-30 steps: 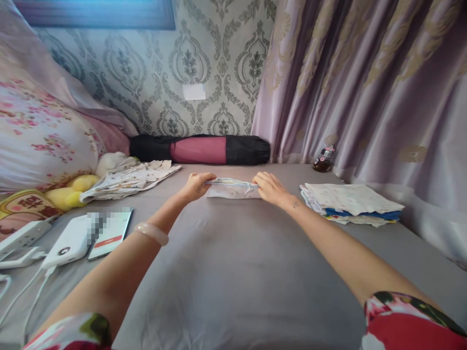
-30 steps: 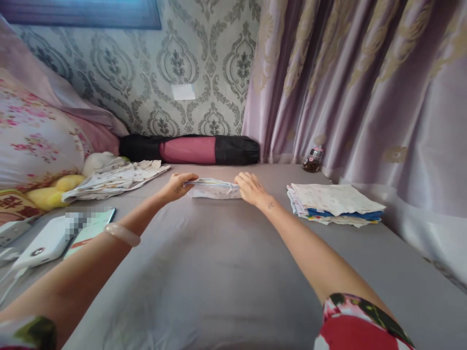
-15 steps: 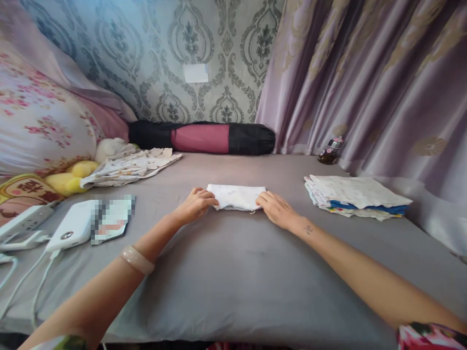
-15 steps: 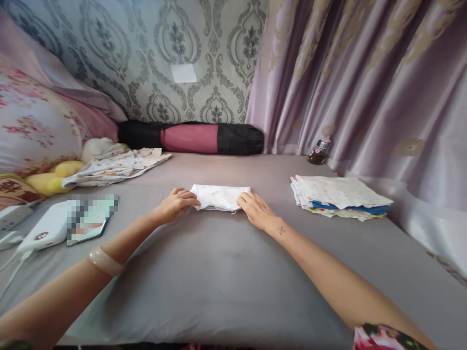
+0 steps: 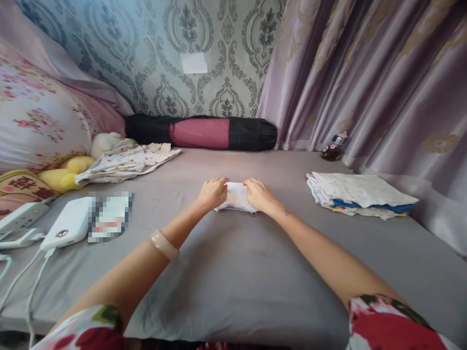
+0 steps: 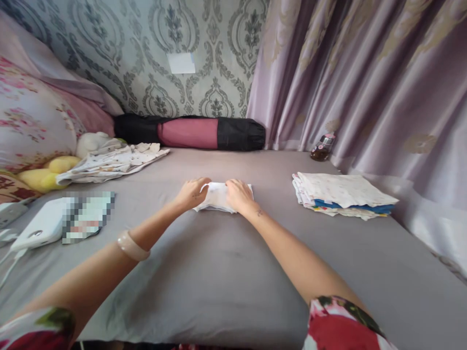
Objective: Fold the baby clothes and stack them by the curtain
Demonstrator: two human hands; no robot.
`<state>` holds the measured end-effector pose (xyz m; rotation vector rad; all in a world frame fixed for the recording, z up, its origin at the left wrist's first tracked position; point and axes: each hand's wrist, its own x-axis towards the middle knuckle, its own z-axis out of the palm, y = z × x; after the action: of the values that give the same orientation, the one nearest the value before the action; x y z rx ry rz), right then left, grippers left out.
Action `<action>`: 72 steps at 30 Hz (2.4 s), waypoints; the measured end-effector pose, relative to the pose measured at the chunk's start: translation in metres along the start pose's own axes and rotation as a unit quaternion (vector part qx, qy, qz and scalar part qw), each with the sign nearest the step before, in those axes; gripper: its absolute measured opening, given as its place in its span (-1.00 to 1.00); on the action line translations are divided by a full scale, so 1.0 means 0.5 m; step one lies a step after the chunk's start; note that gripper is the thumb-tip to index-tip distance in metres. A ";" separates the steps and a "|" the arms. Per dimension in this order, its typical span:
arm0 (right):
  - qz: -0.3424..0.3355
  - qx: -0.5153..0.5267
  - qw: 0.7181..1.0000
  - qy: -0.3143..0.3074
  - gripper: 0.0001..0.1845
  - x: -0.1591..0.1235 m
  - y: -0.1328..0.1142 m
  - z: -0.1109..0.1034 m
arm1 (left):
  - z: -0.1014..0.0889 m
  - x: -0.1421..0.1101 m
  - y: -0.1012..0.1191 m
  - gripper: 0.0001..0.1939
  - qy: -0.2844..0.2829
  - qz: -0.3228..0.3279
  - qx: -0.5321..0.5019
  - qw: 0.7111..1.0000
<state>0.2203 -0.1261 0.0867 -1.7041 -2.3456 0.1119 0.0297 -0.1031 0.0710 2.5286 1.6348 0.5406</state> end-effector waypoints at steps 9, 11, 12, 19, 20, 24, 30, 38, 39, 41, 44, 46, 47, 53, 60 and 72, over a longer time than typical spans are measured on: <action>0.020 0.015 0.999 0.028 -0.41 0.009 -0.029 0.108 | 0.087 -0.007 0.031 -0.49 -0.044 0.020 0.071 0.996; 0.022 0.018 0.999 0.022 -0.41 0.007 -0.026 0.112 | 0.091 -0.009 0.026 -0.48 -0.048 0.018 0.076 0.996; 0.022 0.018 0.999 0.019 -0.41 0.007 -0.025 0.113 | 0.092 -0.008 0.025 -0.48 -0.051 0.018 0.077 0.996; 0.025 0.022 0.999 -0.021 -0.42 0.022 -0.019 0.099 | 0.090 0.006 0.024 -0.49 -0.075 0.014 0.079 0.994; 0.025 0.026 0.999 -0.040 -0.42 0.024 -0.018 0.094 | 0.087 0.007 0.026 -0.50 -0.079 0.015 0.079 0.994; 0.001 0.032 0.998 -0.052 -0.42 0.022 -0.014 0.084 | 0.082 0.004 0.034 -0.54 -0.050 0.007 0.082 0.995; -0.016 0.038 0.999 0.011 -0.42 0.002 -0.018 0.116 | 0.103 -0.007 0.030 -0.54 -0.039 0.010 0.049 0.998; -0.019 0.044 0.998 0.028 -0.42 0.000 -0.018 0.116 | 0.095 -0.016 0.031 -0.54 -0.027 0.004 0.046 0.999; -0.023 0.044 0.998 0.034 -0.42 -0.002 -0.019 0.113 | 0.094 -0.018 0.031 -0.54 -0.009 0.010 0.047 0.999; -0.037 0.038 0.997 0.057 -0.42 -0.006 -0.023 0.107 | 0.092 -0.022 0.029 -0.54 0.036 0.019 0.052 0.998; -0.051 0.030 0.996 0.073 -0.42 -0.008 -0.028 0.104 | 0.096 -0.024 0.023 -0.53 0.071 0.018 0.060 0.996; -0.042 0.034 0.997 0.055 -0.42 -0.006 -0.029 0.107 | 0.103 -0.023 0.019 -0.52 0.042 0.009 0.061 0.997; -0.037 0.036 0.998 0.044 -0.42 -0.004 -0.028 0.110 | 0.106 -0.022 0.018 -0.52 0.022 0.006 0.061 0.998; -0.031 0.042 0.998 0.026 -0.43 -0.001 -0.023 0.118 | 0.111 -0.021 0.015 -0.50 -0.013 -0.009 0.061 0.998; 0.014 0.027 0.995 0.090 -0.44 -0.007 -0.030 0.100 | 0.090 -0.023 0.021 -0.50 0.048 0.007 0.055 0.997; 0.040 0.021 0.999 0.016 -0.43 -0.014 -0.029 0.102 | 0.084 -0.024 0.029 -0.45 -0.068 -0.001 0.098 0.993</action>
<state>0.1967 -0.1333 0.0393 -1.7662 -2.2357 0.1459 0.0521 -0.1148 0.0327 2.6302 1.7181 0.2092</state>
